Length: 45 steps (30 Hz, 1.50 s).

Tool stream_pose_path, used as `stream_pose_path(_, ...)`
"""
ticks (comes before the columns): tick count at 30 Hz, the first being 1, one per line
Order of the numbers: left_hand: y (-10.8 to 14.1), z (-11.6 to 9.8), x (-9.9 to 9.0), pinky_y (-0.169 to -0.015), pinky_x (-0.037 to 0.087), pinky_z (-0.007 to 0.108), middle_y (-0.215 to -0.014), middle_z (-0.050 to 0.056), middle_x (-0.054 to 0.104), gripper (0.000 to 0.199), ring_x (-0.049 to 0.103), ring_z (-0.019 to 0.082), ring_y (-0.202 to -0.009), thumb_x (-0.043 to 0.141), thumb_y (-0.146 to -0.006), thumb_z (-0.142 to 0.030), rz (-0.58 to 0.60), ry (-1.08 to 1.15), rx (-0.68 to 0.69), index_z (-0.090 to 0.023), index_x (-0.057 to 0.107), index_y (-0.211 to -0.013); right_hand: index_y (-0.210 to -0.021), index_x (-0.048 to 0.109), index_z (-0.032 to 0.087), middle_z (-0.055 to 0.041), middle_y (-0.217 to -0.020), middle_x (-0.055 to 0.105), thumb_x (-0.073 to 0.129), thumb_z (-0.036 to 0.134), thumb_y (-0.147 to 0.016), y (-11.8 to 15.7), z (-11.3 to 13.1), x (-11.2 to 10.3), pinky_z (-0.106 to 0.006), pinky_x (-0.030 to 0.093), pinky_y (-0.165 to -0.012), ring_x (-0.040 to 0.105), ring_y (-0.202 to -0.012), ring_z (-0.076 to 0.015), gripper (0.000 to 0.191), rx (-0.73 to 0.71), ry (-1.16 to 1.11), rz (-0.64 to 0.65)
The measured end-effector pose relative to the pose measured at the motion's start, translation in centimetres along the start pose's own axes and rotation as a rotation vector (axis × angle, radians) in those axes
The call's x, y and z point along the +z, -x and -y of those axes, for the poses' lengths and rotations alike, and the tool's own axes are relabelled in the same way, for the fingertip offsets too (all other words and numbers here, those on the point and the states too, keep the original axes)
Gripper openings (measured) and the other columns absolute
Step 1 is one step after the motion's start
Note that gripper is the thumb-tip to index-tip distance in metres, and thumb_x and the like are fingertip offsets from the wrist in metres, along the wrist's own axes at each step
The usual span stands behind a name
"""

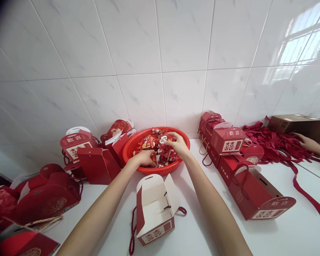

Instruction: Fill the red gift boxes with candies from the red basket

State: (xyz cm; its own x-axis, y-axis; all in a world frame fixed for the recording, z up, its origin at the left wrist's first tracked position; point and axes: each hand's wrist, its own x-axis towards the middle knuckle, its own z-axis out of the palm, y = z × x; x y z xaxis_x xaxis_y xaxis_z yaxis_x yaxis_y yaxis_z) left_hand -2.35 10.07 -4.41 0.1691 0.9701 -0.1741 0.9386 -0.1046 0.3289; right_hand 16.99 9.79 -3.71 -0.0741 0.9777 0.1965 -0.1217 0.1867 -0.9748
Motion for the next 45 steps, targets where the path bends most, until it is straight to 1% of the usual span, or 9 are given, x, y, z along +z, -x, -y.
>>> stream_pose_path(8,1.4,-1.0,-0.5,-0.064,0.051,0.023,-0.102,0.006,0.077,0.06,0.073,0.023,-0.086,0.08,-0.057,-0.016,-0.063,0.085,0.008,-0.02,0.07,-0.116,-0.108,0.066,0.022,-0.0071,-0.124,0.067,0.079,0.031,-0.055,0.0,-0.2,0.0,-0.041,0.054,-0.09,0.067,-0.102,-0.026,0.055,-0.001,-0.003,0.01)
stream_pose_path(13,1.5,-1.4,-0.8,-0.071,0.053,0.023,-0.09,0.004,0.078,0.045,0.072,0.02,-0.082,0.067,-0.072,-0.009,-0.164,0.178,0.055,-0.017,0.071,-0.117,-0.11,0.068,0.022,-0.0051,-0.112,0.072,0.078,0.031,-0.058,0.0,-0.4,-0.1,-0.042,0.053,-0.093,0.067,-0.102,-0.0254,0.053,-0.027,0.025,-0.02)
stream_pose_path(19,1.2,-1.1,-1.1,-0.092,0.054,0.03,-0.112,0.006,0.077,0.04,0.071,0.021,-0.102,0.048,-0.09,-0.011,-0.365,0.298,0.091,-0.019,0.068,-0.124,-0.108,0.067,0.022,-0.0061,-0.118,0.07,0.078,0.031,-0.058,0.0,-0.4,-0.1,-0.041,0.052,-0.094,0.065,-0.106,-0.0257,0.053,-0.04,0.002,-0.034)
stream_pose_path(23,0.6,-0.4,-0.9,-0.099,0.053,0.033,-0.12,0.006,0.074,0.04,0.07,0.021,-0.108,0.044,-0.094,-0.013,-0.436,0.359,0.125,-0.02,0.066,-0.126,-0.105,0.067,0.022,-0.0057,-0.124,0.068,0.078,0.031,-0.057,0.1,-0.1,-0.1,-0.041,0.05,-0.097,0.064,-0.108,-0.0259,0.05,-0.047,0.033,-0.048)
stream_pose_path(26,0.5,-0.4,-0.8,-0.104,0.049,0.03,-0.128,0.005,0.071,0.039,0.066,0.019,-0.116,0.044,-0.094,-0.012,-0.464,0.378,0.15,-0.02,0.066,-0.125,-0.105,0.067,0.022,-0.0058,-0.123,0.067,0.078,0.03,-0.057,0.1,-0.1,-0.1,-0.04,0.05,-0.096,0.064,-0.107,-0.0249,0.049,-0.052,0.045,-0.042)
stream_pose_path(31,1.1,-0.9,-1.2,-0.103,0.05,0.029,-0.122,0.003,0.074,0.038,0.068,0.019,-0.113,0.043,-0.092,-0.01,-0.422,0.349,0.147,-0.019,0.072,-0.115,-0.109,0.067,0.021,-0.0065,-0.122,0.068,0.078,0.03,-0.057,0.0,-0.3,0.0,-0.039,0.052,-0.092,0.064,-0.103,-0.0239,0.053,-0.044,0.036,-0.018)
stream_pose_path(36,1.1,-1.1,-1.0,-0.102,0.051,0.029,-0.11,0.005,0.079,0.037,0.07,0.022,-0.111,0.047,-0.086,-0.004,-0.297,0.285,0.119,-0.018,0.078,-0.1,-0.108,0.068,0.023,-0.0053,-0.12,0.068,0.077,0.031,-0.058,0.0,-0.3,-0.1,-0.038,0.052,-0.09,0.065,-0.103,-0.0245,0.051,-0.04,0.046,-0.037)
stream_pose_path(41,0.8,-1.1,-0.5,-0.102,0.049,0.024,-0.12,0.004,0.076,0.05,0.068,0.019,-0.118,0.051,-0.078,0.004,-0.151,0.233,0.182,-0.021,0.076,-0.113,-0.108,0.067,0.023,-0.0048,-0.123,0.068,0.077,0.031,-0.058,-0.1,-0.4,-0.2,-0.038,0.052,-0.089,0.064,-0.102,-0.0239,0.051,-0.049,0.05,-0.043)
stream_pose_path(45,0.4,-0.9,-0.5,-0.112,0.042,0.03,-0.135,0.008,0.068,0.059,0.059,0.022,-0.131,0.051,-0.077,0.003,-0.13,0.196,0.195,-0.019,0.068,-0.128,-0.111,0.066,0.023,-0.0046,-0.117,0.07,0.077,0.031,-0.059,-0.3,-0.7,-0.1,-0.039,0.053,-0.089,0.065,-0.101,-0.0238,0.053,-0.039,0.026,-0.031)
